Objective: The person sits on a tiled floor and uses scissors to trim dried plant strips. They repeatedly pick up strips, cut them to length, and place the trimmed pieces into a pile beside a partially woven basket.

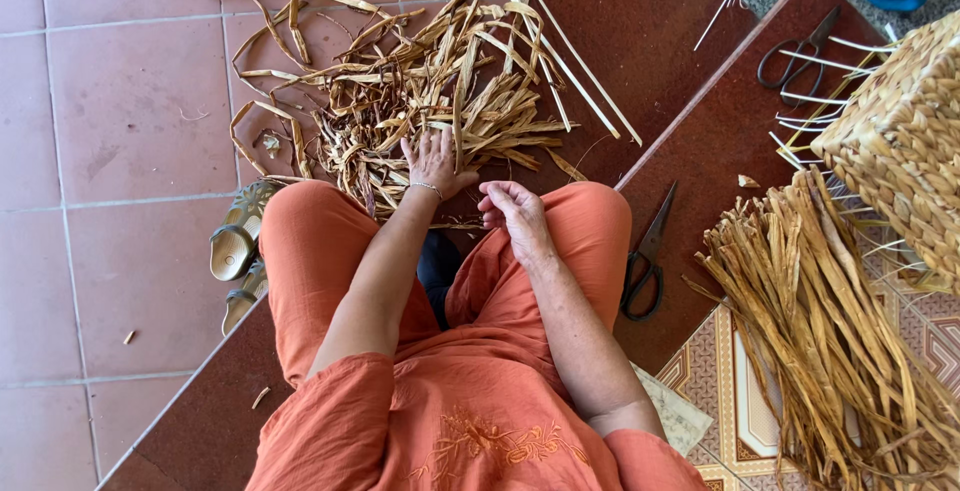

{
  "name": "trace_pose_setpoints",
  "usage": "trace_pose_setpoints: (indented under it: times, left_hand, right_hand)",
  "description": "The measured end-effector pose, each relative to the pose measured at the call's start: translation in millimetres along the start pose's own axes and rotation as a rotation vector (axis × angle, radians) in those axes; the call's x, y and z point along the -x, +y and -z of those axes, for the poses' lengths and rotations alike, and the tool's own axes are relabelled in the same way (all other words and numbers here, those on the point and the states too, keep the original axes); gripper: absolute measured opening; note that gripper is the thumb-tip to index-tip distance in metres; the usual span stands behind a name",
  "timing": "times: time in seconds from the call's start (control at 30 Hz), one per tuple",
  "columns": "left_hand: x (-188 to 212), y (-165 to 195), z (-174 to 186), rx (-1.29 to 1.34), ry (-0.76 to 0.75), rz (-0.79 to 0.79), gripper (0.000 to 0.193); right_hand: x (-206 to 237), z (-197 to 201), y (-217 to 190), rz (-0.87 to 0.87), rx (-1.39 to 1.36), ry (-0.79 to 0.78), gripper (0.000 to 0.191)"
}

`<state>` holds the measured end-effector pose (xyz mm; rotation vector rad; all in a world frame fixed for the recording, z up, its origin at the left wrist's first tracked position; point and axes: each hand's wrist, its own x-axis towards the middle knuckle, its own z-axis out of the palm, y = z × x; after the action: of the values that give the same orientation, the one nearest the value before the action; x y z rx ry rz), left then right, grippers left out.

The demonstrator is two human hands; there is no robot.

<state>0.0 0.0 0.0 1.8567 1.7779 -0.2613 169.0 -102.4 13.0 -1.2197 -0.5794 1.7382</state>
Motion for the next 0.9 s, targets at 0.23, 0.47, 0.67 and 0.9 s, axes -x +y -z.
trace_pose_setpoints:
  times: [0.23,0.47,0.67,0.9]
  left_hand:
    - [5.4,1.9,6.7,0.046,0.163,-0.012,0.024]
    - [52.7,1.0,0.7,0.655,0.343,-0.390,0.020]
    - [126.0,-1.8,-36.4,0.441,0.308,-0.525,0.030]
    - [133.3,-20.6,-48.1,0.465,-0.108,-0.432,0.061]
  right_hand:
    - [-9.6,-2.1,-5.3,-0.034,0.006,0.045,0.028]
    - [-20.6,-17.4,-22.2,-0.147,-0.037,-0.107,0.073]
    - [-15.5,-14.4,-22.5,-0.029,-0.311,-0.140,0.059]
    - [-4.5,-14.9,-16.2,0.166,-0.260,-0.193,0.030]
